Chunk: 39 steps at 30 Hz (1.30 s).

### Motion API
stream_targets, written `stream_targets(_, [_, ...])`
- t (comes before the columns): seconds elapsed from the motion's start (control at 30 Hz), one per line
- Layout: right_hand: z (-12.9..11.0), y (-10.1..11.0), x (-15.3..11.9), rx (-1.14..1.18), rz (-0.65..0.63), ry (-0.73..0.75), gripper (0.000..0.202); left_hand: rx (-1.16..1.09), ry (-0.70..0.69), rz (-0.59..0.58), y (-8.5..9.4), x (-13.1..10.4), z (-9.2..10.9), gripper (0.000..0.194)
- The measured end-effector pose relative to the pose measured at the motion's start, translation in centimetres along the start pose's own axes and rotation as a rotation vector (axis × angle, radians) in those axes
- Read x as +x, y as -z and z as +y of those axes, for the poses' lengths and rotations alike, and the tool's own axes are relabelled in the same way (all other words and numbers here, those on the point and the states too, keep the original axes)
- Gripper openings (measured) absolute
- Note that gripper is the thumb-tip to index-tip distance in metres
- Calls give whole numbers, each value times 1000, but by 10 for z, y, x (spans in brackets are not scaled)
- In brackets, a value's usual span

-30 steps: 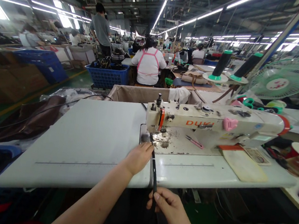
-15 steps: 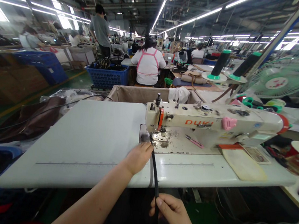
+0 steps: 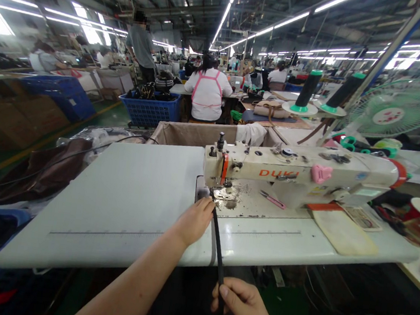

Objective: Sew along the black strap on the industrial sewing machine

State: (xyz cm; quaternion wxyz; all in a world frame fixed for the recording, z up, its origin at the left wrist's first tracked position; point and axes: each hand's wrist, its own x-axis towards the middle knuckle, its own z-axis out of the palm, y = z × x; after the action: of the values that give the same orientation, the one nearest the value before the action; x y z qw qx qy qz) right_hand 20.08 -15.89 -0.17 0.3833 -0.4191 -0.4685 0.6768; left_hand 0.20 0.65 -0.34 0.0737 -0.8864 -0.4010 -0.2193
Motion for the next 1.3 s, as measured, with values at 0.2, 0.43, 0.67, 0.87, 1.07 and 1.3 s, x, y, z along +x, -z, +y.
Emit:
stream_targets(0.2, [7,3,-1,-9,-50,14,51,77,-38,-6,1,1,0,25])
stream_targets(0.43, [-1,4,-2,-107,-74,160,46,120,-103,-41,5,-3,1,20])
stream_targets(0.67, [2,3,1,-145,93,139,49,119,-91,-24,11,-1,6,16])
stream_targets(0.87, [7,1,1,-58,70,67,54,109,-74,-14,10,-2,5,16])
stream_targets(1.07, [5,3,0,-70,71,66,56,105,-84,-31,12,-1,5,15])
stream_targets(1.3, [6,4,-2,-90,59,58,57,108,-68,-44,10,-2,5,15])
